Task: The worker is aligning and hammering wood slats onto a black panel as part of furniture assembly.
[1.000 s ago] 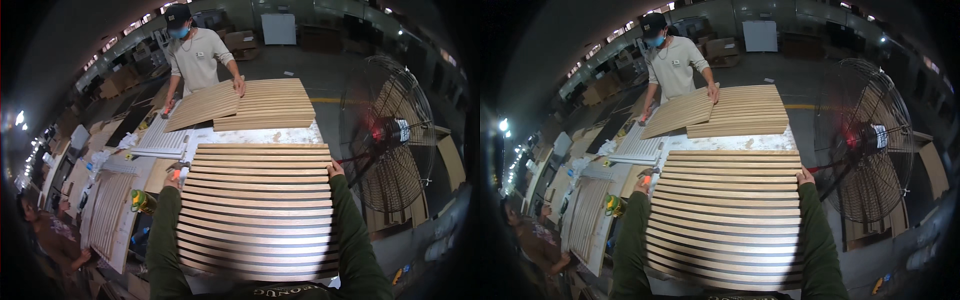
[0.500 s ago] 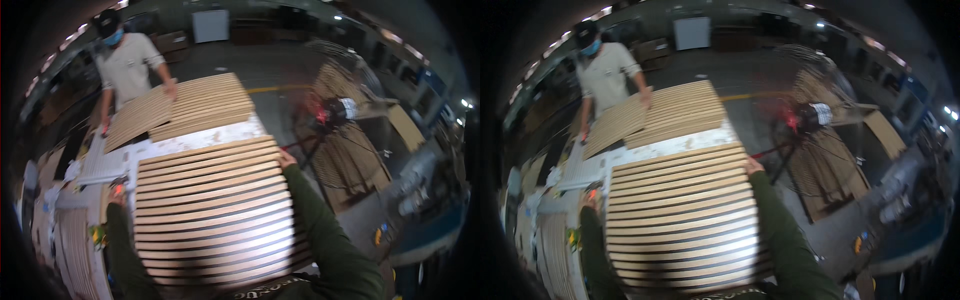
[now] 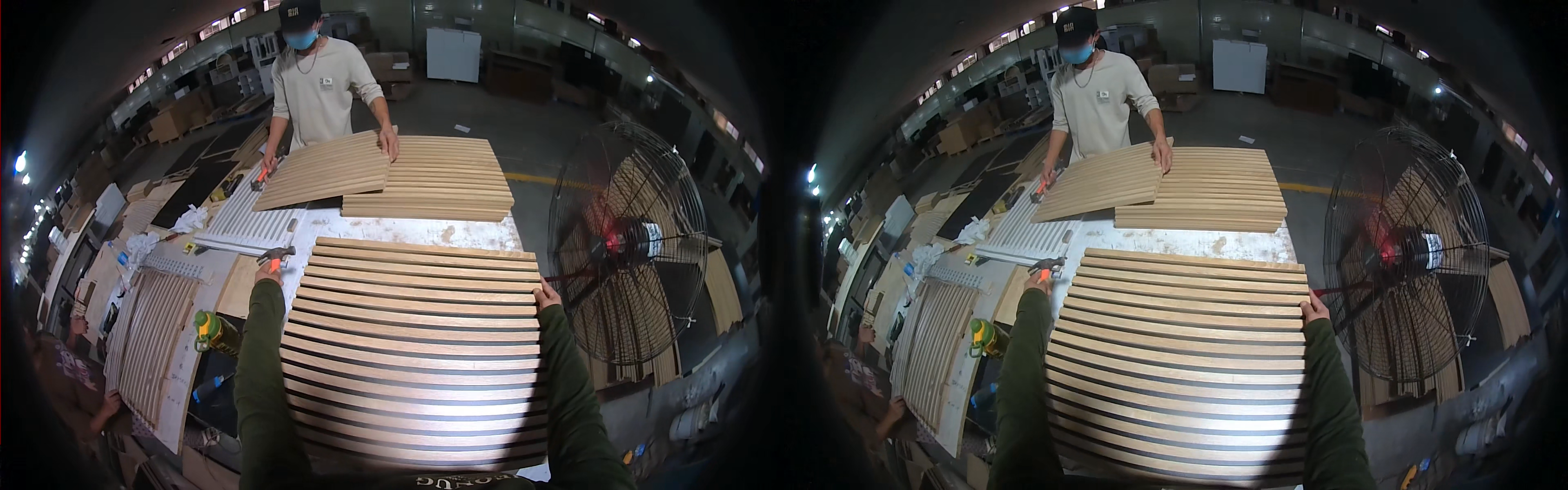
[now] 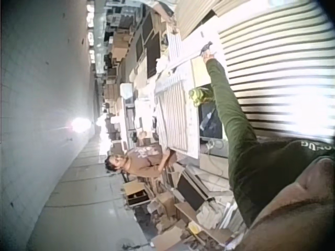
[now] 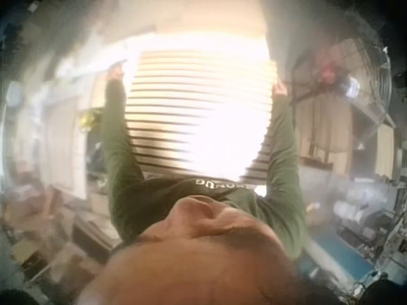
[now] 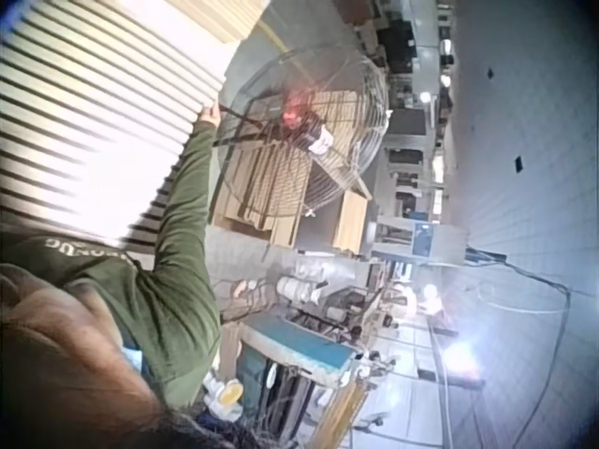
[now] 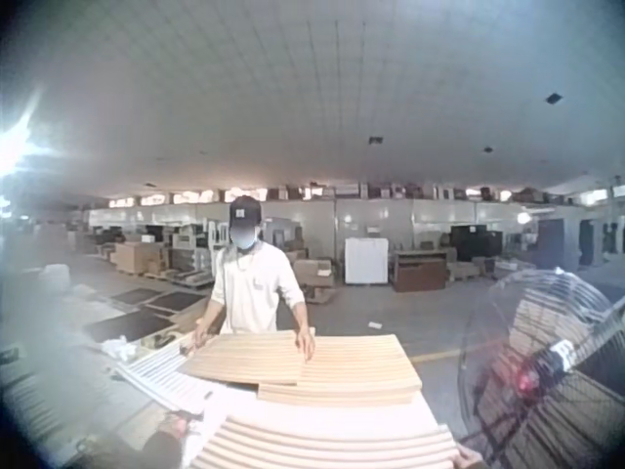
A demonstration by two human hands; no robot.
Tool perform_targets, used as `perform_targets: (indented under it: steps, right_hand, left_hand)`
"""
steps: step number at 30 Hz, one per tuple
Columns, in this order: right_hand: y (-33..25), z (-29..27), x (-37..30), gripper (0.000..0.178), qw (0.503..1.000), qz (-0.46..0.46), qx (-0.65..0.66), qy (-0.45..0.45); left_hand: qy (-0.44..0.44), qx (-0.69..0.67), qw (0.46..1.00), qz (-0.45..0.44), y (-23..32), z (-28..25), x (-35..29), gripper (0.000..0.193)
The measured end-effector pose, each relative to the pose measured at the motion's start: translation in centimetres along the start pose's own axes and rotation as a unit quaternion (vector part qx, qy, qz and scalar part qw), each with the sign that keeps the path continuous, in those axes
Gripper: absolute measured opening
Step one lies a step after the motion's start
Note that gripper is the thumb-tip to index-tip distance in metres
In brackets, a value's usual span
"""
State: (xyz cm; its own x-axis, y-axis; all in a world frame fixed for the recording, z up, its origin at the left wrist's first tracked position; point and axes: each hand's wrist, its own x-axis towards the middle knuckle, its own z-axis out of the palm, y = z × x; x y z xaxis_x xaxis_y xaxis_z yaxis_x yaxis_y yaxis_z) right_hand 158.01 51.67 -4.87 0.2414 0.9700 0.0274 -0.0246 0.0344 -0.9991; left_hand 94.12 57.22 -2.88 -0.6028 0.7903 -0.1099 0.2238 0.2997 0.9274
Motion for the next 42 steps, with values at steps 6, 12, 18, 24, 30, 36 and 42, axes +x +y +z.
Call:
perform_targets:
  steps: [6, 12, 18, 24, 30, 36, 42]
  right_hand:
    - [-1.3, 0.9, -0.7, 0.039, 1.0, 0.015, 0.003, 0.013]
    - [0.2, -0.2, 0.1, 0.039, 1.0, 0.008, 0.012, 0.015]
    - [1.0, -0.8, 0.6, 0.039, 1.0, 0.02, 0.015, 0.018]
    - [2.0, -1.0, 1.7, 0.038, 1.0, 0.008, -0.007, 0.013]
    - [1.9, -0.7, 1.5, 0.038, 1.0, 0.019, -0.007, 0.005]
    - [1.6, -1.9, -0.1, 0.038, 0.999, -0.021, 0.018, 0.045]
    - [3.3, 1.0, 1.6, 0.045, 0.99, -0.057, -0.127, -0.017]
  left_hand:
    - [-0.049, 0.023, 0.998, 0.017, -0.5, 0.9, 0.2, 0.031]
    - [-0.11, 0.024, 0.994, -0.01, -0.7, -0.3, 0.8, 0.032]
    - [-0.093, -0.004, 0.996, -0.015, -0.8, -0.1, 0.0, 0.033]
    - [-0.046, -0.038, 0.998, -0.009, -1.6, 0.2, 0.9, 0.033]
    - [-0.085, -0.013, 0.996, 0.006, -2.1, -1.0, 1.1, 0.033]
    - [-0.134, 0.054, 0.984, 0.104, -1.1, 0.6, 0.4, 0.03]
    - [-0.131, -0.138, 0.959, 0.21, -8.9, -4.4, 4.8, 0.039]
